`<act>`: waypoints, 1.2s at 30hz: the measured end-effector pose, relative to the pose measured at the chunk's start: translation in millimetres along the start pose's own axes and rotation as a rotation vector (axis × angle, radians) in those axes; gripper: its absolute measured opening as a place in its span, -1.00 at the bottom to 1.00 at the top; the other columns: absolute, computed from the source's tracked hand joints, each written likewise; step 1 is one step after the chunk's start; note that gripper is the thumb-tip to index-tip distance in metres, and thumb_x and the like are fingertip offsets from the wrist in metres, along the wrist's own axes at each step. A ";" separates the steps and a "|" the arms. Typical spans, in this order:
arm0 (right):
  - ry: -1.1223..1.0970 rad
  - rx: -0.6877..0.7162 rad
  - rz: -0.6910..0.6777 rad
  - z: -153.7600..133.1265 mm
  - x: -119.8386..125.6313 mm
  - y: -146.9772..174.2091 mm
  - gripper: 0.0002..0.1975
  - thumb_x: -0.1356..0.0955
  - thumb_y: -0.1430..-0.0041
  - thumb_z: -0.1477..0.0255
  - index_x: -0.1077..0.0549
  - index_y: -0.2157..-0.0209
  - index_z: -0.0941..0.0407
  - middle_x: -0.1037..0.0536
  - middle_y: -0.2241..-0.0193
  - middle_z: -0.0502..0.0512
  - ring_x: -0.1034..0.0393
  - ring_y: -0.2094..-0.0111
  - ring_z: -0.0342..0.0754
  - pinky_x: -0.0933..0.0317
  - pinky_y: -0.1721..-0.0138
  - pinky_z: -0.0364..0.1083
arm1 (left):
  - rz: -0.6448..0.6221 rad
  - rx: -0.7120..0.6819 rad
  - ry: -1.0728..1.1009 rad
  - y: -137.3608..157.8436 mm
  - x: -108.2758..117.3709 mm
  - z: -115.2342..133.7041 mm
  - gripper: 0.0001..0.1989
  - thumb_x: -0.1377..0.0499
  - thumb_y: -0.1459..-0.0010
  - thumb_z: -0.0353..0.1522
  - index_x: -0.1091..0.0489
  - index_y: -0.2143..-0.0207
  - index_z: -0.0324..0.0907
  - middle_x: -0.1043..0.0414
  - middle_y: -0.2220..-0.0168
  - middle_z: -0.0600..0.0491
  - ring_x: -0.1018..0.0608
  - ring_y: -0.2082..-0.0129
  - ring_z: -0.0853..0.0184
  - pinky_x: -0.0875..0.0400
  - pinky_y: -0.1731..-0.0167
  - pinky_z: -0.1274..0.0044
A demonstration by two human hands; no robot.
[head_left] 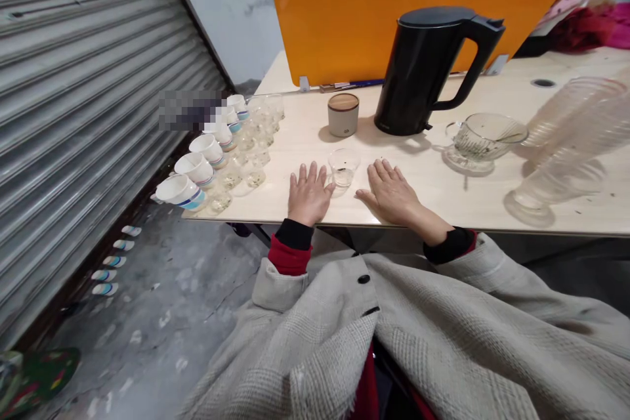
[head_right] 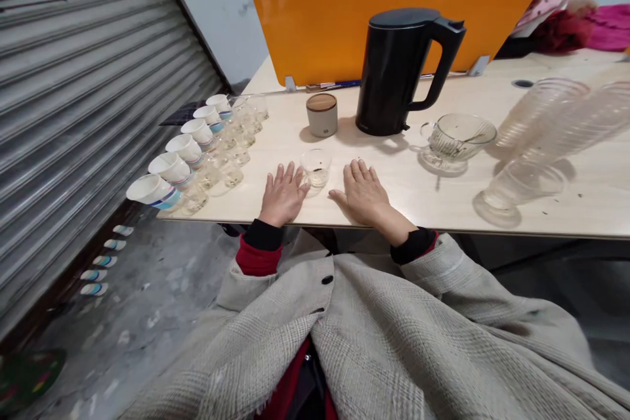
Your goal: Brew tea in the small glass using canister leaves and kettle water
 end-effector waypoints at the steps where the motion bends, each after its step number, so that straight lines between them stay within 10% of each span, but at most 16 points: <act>1: -0.001 -0.002 0.001 0.3 -0.2 -0.1 -0.08 -0.10 -0.45 -0.05 -0.07 -0.49 0.43 0.06 -0.54 0.52 0.26 -0.57 0.36 0.24 -0.52 0.31 | 0.000 0.000 0.001 -0.2 -0.2 -0.2 -0.38 0.01 -0.47 -0.16 -0.20 -0.47 -0.22 -0.01 -0.56 -0.19 0.00 -0.57 -0.20 0.13 -0.47 -0.13; 36: -0.004 0.003 0.022 0.7 -0.4 -0.3 -0.09 -0.10 -0.44 -0.05 -0.07 -0.49 0.39 0.04 -0.54 0.50 0.23 -0.57 0.37 0.24 -0.52 0.31 | 0.043 -0.002 0.068 -0.3 0.6 -2.0 -0.41 -0.03 -0.45 -0.16 -0.27 -0.44 -0.16 -0.07 -0.54 -0.18 -0.02 -0.56 -0.18 0.14 -0.49 -0.10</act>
Point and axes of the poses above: each hand's wrist, its own y-axis away from the middle knuckle, its own x-axis out of the back of the hand, z = x × y, the point moved 9 cm from there along -y, towards the middle knuckle
